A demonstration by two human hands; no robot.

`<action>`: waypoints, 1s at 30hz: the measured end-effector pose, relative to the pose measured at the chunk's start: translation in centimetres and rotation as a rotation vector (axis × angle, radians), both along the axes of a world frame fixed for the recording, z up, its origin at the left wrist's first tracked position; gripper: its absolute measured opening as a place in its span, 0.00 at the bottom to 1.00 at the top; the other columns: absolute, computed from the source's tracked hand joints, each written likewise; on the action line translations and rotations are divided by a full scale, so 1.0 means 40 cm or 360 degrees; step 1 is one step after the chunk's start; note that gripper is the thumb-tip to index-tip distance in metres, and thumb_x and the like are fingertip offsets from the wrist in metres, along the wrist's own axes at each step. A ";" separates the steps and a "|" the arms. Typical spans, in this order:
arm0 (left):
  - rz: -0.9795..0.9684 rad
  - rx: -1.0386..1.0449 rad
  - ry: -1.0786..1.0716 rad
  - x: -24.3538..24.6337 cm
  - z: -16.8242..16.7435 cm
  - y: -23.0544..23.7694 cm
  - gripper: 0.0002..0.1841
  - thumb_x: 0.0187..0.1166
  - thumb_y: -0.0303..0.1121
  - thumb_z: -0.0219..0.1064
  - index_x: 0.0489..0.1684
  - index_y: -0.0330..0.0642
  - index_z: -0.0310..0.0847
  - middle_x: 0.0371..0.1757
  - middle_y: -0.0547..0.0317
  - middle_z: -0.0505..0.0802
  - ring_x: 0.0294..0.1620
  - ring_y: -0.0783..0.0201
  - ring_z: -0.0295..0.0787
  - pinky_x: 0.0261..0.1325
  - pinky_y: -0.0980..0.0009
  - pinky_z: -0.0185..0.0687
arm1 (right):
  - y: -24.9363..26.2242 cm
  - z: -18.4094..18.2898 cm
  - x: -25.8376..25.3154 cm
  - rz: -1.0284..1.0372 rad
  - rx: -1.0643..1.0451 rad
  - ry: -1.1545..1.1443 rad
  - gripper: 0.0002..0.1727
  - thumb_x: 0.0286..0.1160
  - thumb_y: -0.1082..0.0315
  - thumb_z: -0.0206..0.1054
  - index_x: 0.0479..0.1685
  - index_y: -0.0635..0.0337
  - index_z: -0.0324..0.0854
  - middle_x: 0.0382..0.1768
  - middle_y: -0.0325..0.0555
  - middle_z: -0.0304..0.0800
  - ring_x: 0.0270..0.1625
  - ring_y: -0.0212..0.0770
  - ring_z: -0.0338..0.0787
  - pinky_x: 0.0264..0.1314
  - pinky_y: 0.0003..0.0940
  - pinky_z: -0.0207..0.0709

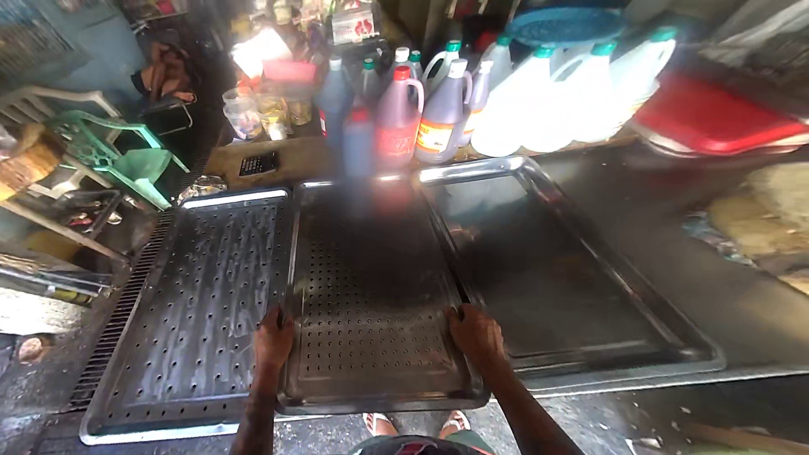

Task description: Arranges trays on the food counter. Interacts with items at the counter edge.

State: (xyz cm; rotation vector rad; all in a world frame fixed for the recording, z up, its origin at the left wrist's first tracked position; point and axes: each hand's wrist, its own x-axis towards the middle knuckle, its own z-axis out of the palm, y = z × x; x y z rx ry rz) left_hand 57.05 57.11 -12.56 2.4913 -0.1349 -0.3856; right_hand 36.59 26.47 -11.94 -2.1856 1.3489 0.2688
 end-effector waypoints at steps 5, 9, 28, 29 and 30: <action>-0.0070 0.0183 -0.0183 -0.018 -0.010 -0.016 0.18 0.80 0.35 0.70 0.62 0.33 0.88 0.62 0.32 0.88 0.64 0.36 0.85 0.68 0.41 0.77 | -0.012 0.019 0.023 -0.0008 -0.0078 0.0200 0.24 0.91 0.51 0.56 0.66 0.63 0.83 0.76 0.62 0.77 0.68 0.63 0.86 0.66 0.61 0.80; -0.0021 0.0262 -0.0128 -0.019 -0.016 -0.032 0.17 0.81 0.34 0.68 0.64 0.34 0.86 0.62 0.34 0.88 0.64 0.37 0.86 0.67 0.40 0.78 | -0.009 0.045 0.046 0.0139 -0.0107 0.0442 0.24 0.89 0.54 0.56 0.68 0.63 0.82 0.74 0.61 0.80 0.80 0.63 0.76 0.70 0.62 0.77; 0.0102 -0.0438 -0.0282 -0.290 0.043 -0.253 0.19 0.74 0.25 0.74 0.60 0.22 0.82 0.41 0.36 0.89 0.37 0.50 0.84 0.46 0.51 0.81 | -0.303 0.081 -0.260 -0.0252 -0.0227 -0.0322 0.29 0.81 0.47 0.69 0.58 0.70 0.84 0.53 0.70 0.89 0.57 0.70 0.88 0.61 0.70 0.75; 0.0098 -0.0448 -0.0238 -0.312 0.043 -0.300 0.19 0.74 0.25 0.73 0.60 0.23 0.82 0.41 0.38 0.89 0.37 0.51 0.84 0.45 0.53 0.81 | -0.343 0.079 -0.289 -0.0269 -0.0268 -0.0322 0.28 0.81 0.48 0.70 0.57 0.70 0.84 0.53 0.70 0.89 0.57 0.70 0.88 0.61 0.71 0.75; 0.0085 -0.0459 -0.0191 -0.331 0.041 -0.348 0.19 0.75 0.25 0.73 0.61 0.23 0.82 0.42 0.38 0.89 0.38 0.51 0.84 0.46 0.53 0.81 | -0.385 0.076 -0.318 -0.0286 -0.0303 -0.0318 0.27 0.81 0.50 0.70 0.56 0.71 0.84 0.52 0.70 0.89 0.57 0.70 0.88 0.61 0.72 0.74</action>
